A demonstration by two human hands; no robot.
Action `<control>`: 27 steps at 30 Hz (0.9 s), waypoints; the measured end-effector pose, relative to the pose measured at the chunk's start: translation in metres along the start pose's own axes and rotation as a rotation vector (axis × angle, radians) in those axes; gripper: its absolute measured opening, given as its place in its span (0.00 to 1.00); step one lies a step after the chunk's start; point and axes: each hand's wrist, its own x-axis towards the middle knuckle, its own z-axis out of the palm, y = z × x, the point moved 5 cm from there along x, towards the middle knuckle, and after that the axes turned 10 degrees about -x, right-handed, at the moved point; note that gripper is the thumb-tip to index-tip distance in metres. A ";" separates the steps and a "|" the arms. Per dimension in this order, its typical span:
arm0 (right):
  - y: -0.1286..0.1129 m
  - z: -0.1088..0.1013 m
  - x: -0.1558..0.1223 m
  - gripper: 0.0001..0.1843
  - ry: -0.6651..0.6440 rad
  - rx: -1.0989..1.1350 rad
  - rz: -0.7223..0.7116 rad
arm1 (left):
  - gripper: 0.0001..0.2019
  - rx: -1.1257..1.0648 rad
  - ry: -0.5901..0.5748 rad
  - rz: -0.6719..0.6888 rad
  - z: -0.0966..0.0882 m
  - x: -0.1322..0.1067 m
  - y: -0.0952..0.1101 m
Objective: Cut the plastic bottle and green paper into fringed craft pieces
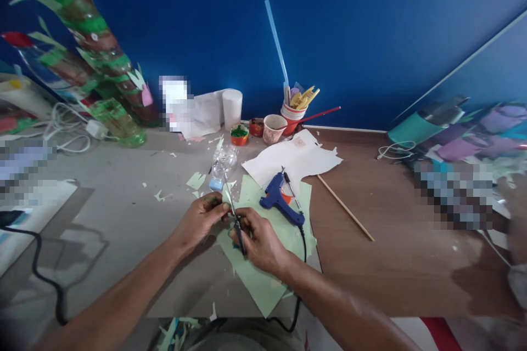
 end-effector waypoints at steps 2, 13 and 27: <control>0.000 0.000 0.000 0.08 0.004 -0.007 -0.002 | 0.11 0.003 0.003 -0.001 0.000 0.000 0.000; 0.003 0.003 0.000 0.08 0.016 0.079 0.029 | 0.11 0.035 -0.029 0.018 -0.002 0.001 -0.003; 0.009 0.003 0.000 0.09 0.044 0.115 0.072 | 0.09 -0.069 -0.009 -0.004 -0.002 0.001 -0.004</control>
